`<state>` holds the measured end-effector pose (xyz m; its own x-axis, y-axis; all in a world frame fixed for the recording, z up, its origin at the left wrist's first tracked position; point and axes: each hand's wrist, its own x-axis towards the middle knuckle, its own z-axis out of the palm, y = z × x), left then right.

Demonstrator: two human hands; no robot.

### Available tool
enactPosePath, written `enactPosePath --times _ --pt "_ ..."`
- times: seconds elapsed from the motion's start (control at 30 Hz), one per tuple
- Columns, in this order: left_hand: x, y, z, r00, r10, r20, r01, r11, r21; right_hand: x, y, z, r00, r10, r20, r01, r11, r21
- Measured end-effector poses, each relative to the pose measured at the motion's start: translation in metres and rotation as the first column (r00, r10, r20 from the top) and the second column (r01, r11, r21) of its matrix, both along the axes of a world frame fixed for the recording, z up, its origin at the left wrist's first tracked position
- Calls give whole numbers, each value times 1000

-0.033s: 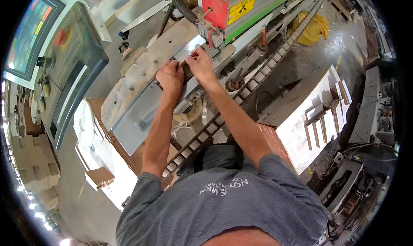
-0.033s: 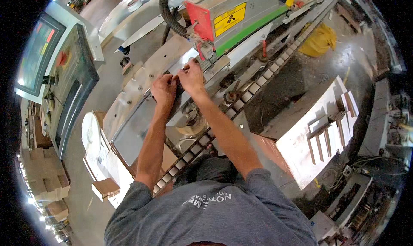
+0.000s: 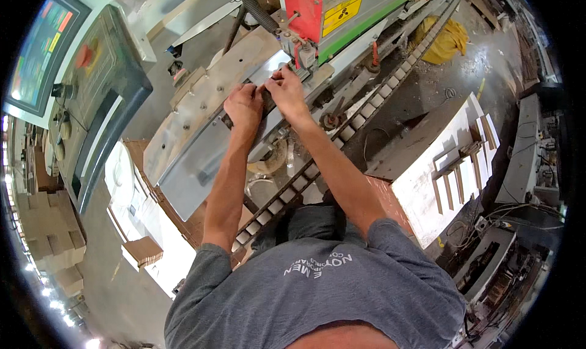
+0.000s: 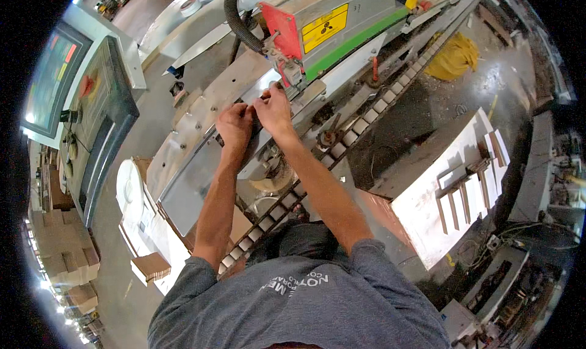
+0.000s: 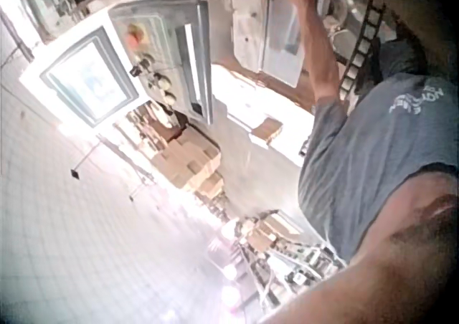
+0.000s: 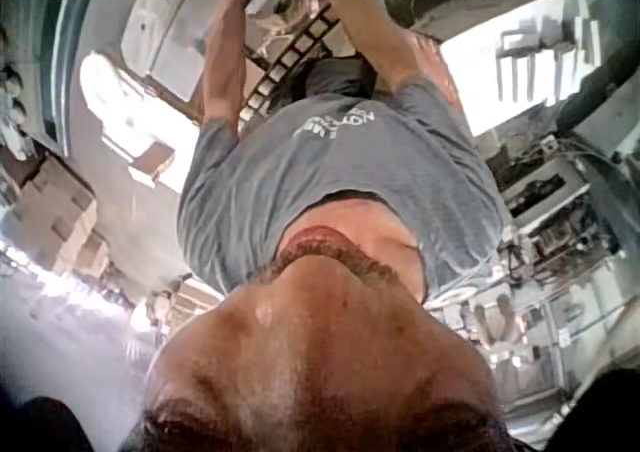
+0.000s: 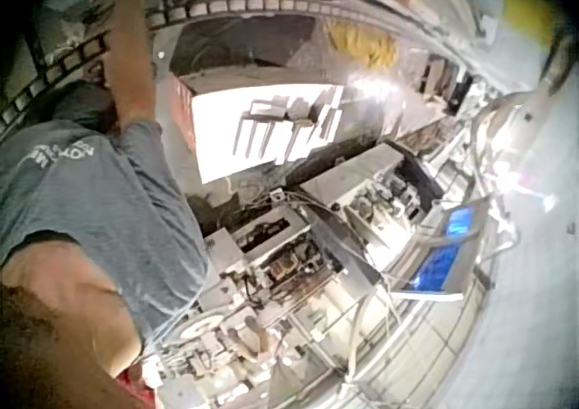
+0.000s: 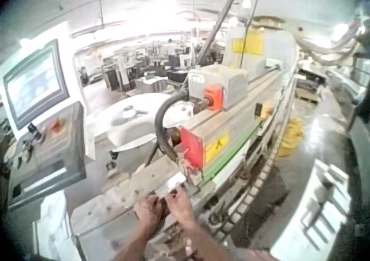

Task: The person feeds small rectangular wooden pieces one by one into an industrial edge-banding machine by hand, then touches a control button on the machine.

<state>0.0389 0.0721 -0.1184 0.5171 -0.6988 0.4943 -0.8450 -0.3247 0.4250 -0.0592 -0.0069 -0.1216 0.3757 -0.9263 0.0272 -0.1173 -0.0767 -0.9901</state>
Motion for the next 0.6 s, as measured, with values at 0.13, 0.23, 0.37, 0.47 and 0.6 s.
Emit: enactPosePath --times 0.13,0.23,0.37,0.47,0.6 --pt "-5 -29 0 994 -42 -105 50 996 73 -43 42 22 973 108 203 -85 989 -122" --pt "-5 -51 -3 992 -51 -112 56 998 41 -72 74 36 966 118 230 -81 983 -164" --pt "-26 -90 11 983 -109 -150 118 991 56 -108 91 57 977 106 186 -95 993 -67" --pt "-24 -88 8 851 -341 -399 352 935 -48 -143 100 49 989 59 135 -43 993 -113" --pt "31 -10 11 945 -207 -252 228 972 57 -225 101 27 978 -196 -66 159 918 -364"
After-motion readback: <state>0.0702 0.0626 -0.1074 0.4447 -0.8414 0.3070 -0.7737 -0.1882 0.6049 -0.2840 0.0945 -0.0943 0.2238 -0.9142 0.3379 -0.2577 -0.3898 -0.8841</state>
